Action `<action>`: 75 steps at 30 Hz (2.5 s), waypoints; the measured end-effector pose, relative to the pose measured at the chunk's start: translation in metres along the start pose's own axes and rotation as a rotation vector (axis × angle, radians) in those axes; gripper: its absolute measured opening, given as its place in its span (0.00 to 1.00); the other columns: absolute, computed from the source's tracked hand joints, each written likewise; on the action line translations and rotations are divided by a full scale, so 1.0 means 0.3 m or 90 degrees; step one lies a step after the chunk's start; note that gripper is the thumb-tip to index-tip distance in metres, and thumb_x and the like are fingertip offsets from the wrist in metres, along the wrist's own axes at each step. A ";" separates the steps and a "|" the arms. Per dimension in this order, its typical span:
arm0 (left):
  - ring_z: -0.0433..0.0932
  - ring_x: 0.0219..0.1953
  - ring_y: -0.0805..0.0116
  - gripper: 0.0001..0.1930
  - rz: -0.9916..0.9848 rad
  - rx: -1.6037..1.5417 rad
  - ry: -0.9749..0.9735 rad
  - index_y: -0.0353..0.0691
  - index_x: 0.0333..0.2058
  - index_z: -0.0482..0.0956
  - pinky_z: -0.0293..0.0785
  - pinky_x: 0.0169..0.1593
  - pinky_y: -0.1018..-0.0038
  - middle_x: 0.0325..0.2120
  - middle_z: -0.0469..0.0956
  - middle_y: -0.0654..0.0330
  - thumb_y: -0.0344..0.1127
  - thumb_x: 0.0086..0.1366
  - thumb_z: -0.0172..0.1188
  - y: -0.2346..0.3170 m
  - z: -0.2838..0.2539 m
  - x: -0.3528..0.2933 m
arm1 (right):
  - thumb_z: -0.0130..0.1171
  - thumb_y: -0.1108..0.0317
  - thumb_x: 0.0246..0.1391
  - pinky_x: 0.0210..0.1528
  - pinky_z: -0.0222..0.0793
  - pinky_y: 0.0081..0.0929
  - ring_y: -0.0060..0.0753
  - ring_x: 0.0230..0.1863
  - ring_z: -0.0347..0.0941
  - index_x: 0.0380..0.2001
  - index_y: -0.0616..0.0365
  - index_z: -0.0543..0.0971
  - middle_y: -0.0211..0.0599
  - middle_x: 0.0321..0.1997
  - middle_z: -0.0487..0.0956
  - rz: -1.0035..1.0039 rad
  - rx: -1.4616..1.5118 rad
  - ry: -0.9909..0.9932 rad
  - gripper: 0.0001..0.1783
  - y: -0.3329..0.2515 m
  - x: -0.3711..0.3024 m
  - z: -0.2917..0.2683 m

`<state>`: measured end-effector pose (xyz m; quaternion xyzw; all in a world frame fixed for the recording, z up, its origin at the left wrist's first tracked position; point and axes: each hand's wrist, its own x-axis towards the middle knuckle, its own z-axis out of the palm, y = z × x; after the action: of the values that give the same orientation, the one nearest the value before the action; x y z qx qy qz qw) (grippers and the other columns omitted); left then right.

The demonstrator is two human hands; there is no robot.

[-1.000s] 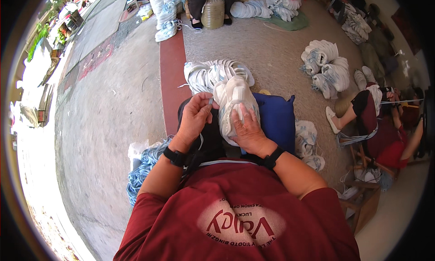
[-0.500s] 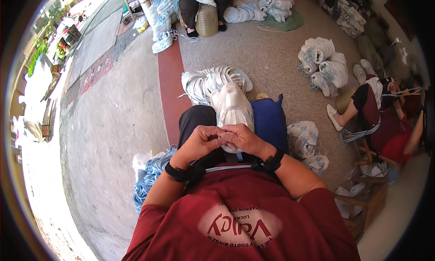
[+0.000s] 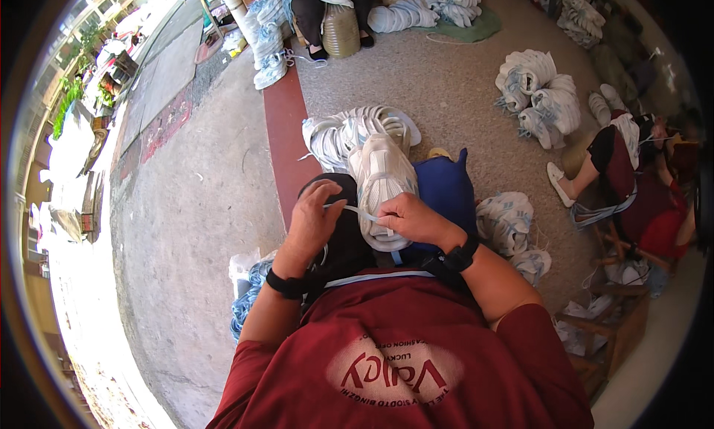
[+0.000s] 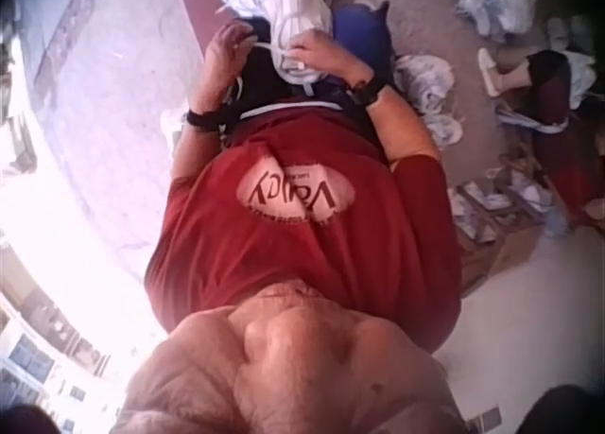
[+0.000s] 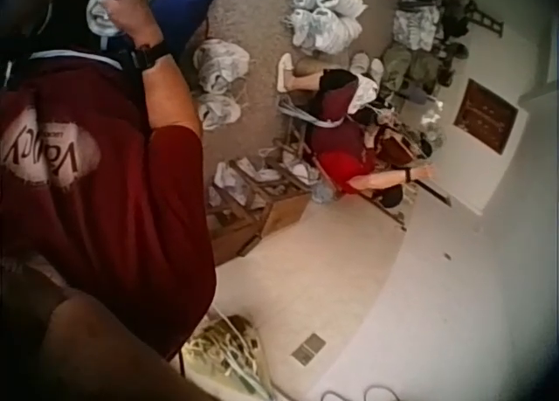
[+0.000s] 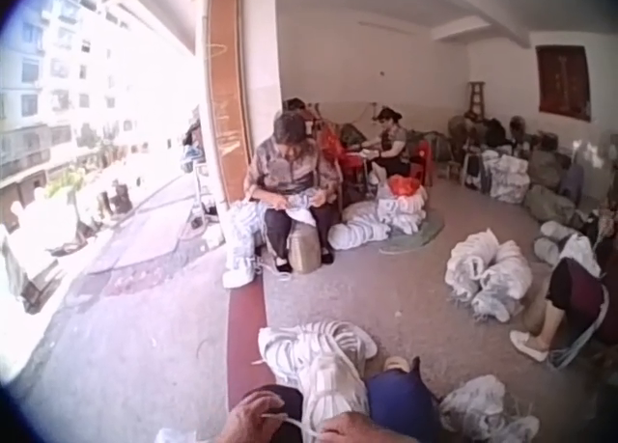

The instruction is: Insert laces into the eyelets of a shoe upper and tie them during manufacturing.

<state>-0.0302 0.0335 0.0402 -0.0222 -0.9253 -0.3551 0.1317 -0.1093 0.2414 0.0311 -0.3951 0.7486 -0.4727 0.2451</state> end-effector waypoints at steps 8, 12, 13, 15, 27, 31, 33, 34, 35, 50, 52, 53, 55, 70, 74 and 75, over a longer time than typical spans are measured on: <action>0.71 0.26 0.79 0.17 -0.053 -0.340 -0.282 0.29 0.40 0.75 0.70 0.33 0.81 0.27 0.76 0.64 0.39 0.60 0.58 0.062 0.063 0.143 | 0.59 0.64 0.47 0.24 0.63 0.29 0.29 0.18 0.68 0.20 0.65 0.77 0.43 0.16 0.74 -0.013 0.041 0.062 0.13 0.012 0.074 -0.047; 0.70 0.23 0.80 0.09 -0.184 -0.493 -0.324 0.32 0.32 0.79 0.67 0.28 0.83 0.20 0.75 0.67 0.32 0.56 0.63 -0.021 0.078 0.175 | 0.61 0.69 0.43 0.23 0.61 0.24 0.20 0.19 0.65 0.17 0.65 0.75 0.32 0.14 0.71 0.087 0.106 0.137 0.10 0.102 0.102 -0.080; 0.70 0.23 0.80 0.07 -0.220 -0.458 -0.313 0.33 0.31 0.79 0.67 0.28 0.83 0.20 0.75 0.66 0.30 0.55 0.62 -0.034 0.075 0.184 | 0.61 0.70 0.41 0.23 0.60 0.23 0.18 0.19 0.64 0.16 0.64 0.75 0.29 0.14 0.71 0.148 0.156 0.216 0.09 0.133 0.114 -0.080; 0.70 0.23 0.80 0.05 -0.274 -0.438 -0.265 0.32 0.28 0.80 0.66 0.28 0.82 0.20 0.75 0.66 0.28 0.54 0.61 -0.072 0.093 0.200 | 0.61 0.72 0.39 0.22 0.60 0.23 0.19 0.19 0.64 0.15 0.63 0.74 0.29 0.15 0.71 0.188 0.188 0.217 0.07 0.172 0.131 -0.073; 0.67 0.18 0.79 0.07 -0.249 -0.159 -0.338 0.34 0.22 0.79 0.63 0.23 0.79 0.15 0.72 0.67 0.32 0.46 0.60 -0.100 0.145 0.289 | 0.59 0.76 0.34 0.22 0.58 0.22 0.20 0.20 0.64 0.13 0.58 0.72 0.26 0.16 0.70 0.266 0.186 0.187 0.06 0.251 0.197 -0.051; 0.68 0.19 0.78 0.07 -0.035 0.091 -0.439 0.34 0.21 0.79 0.64 0.24 0.79 0.15 0.72 0.66 0.33 0.45 0.60 -0.114 0.176 0.357 | 0.56 0.72 0.34 0.27 0.67 0.35 0.42 0.25 0.74 0.19 0.59 0.77 0.45 0.22 0.76 0.304 -0.035 0.182 0.04 0.264 0.221 -0.044; 0.69 0.19 0.77 0.08 -0.089 0.002 -0.447 0.34 0.23 0.79 0.65 0.25 0.80 0.16 0.73 0.66 0.34 0.47 0.61 -0.126 0.176 0.356 | 0.56 0.71 0.36 0.28 0.67 0.37 0.47 0.27 0.74 0.19 0.59 0.77 0.46 0.23 0.77 0.300 -0.071 0.199 0.04 0.250 0.221 -0.033; 0.69 0.19 0.77 0.08 -0.084 0.006 -0.443 0.34 0.23 0.79 0.65 0.25 0.80 0.16 0.73 0.66 0.34 0.47 0.61 -0.132 0.180 0.348 | 0.55 0.70 0.37 0.30 0.67 0.40 0.51 0.29 0.74 0.19 0.58 0.77 0.47 0.24 0.77 0.299 -0.108 0.221 0.04 0.244 0.219 -0.034; 0.69 0.20 0.77 0.08 -0.234 -0.203 -0.420 0.34 0.24 0.79 0.65 0.25 0.81 0.17 0.73 0.66 0.34 0.49 0.61 -0.137 0.184 0.317 | 0.55 0.70 0.37 0.30 0.67 0.40 0.51 0.29 0.74 0.19 0.58 0.77 0.47 0.24 0.77 0.292 -0.110 0.225 0.04 0.253 0.209 -0.030; 0.74 0.25 0.72 0.08 -0.173 -0.198 -0.045 0.32 0.27 0.77 0.71 0.32 0.75 0.22 0.77 0.55 0.32 0.52 0.61 -0.073 0.231 0.152 | 0.55 0.75 0.43 0.29 0.67 0.26 0.31 0.24 0.73 0.32 0.63 0.77 0.43 0.25 0.77 -0.016 -0.109 0.349 0.09 0.216 0.093 0.044; 0.73 0.25 0.74 0.07 -0.145 -0.186 -0.044 0.32 0.26 0.77 0.71 0.31 0.76 0.21 0.77 0.58 0.32 0.53 0.61 -0.087 0.232 0.163 | 0.55 0.75 0.43 0.30 0.67 0.26 0.32 0.24 0.73 0.32 0.63 0.77 0.43 0.26 0.77 -0.037 -0.082 0.349 0.09 0.196 0.099 0.038; 0.73 0.25 0.74 0.07 -0.146 -0.187 -0.040 0.32 0.26 0.77 0.71 0.31 0.76 0.21 0.77 0.58 0.32 0.53 0.61 -0.101 0.243 0.159 | 0.56 0.74 0.42 0.32 0.68 0.31 0.41 0.28 0.74 0.31 0.61 0.77 0.45 0.28 0.78 -0.002 -0.091 0.335 0.09 0.185 0.091 0.037; 0.72 0.24 0.77 0.07 -0.155 -0.280 -0.055 0.33 0.26 0.77 0.71 0.31 0.76 0.20 0.76 0.60 0.31 0.52 0.61 -0.120 0.257 0.159 | 0.56 0.72 0.41 0.34 0.69 0.36 0.50 0.32 0.74 0.29 0.58 0.78 0.46 0.29 0.78 0.030 -0.101 0.321 0.08 0.173 0.095 0.034; 0.73 0.23 0.74 0.08 -0.180 -0.215 -0.070 0.31 0.27 0.77 0.71 0.30 0.74 0.19 0.76 0.57 0.32 0.52 0.60 -0.110 0.254 0.160 | 0.58 0.74 0.41 0.34 0.70 0.30 0.43 0.31 0.76 0.30 0.61 0.77 0.46 0.29 0.78 0.063 0.013 0.334 0.08 0.225 0.084 0.042; 0.74 0.23 0.72 0.09 -0.038 -0.084 -0.053 0.31 0.27 0.77 0.71 0.31 0.74 0.21 0.77 0.54 0.33 0.54 0.58 -0.118 0.273 0.192 | 0.57 0.74 0.42 0.34 0.70 0.31 0.45 0.32 0.76 0.31 0.60 0.77 0.45 0.29 0.78 0.053 0.010 0.321 0.09 0.217 0.102 0.023; 0.74 0.24 0.72 0.09 0.077 0.001 -0.045 0.31 0.28 0.77 0.71 0.31 0.74 0.21 0.77 0.53 0.33 0.54 0.58 -0.114 0.271 0.202 | 0.57 0.74 0.41 0.35 0.70 0.32 0.47 0.33 0.76 0.31 0.59 0.77 0.45 0.29 0.78 0.034 0.005 0.330 0.09 0.220 0.098 0.021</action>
<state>-0.1118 0.0587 -0.0245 -0.0904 -0.9266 -0.3446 0.1204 -0.1452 0.2298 -0.0309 -0.2404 0.7948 -0.5541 0.0588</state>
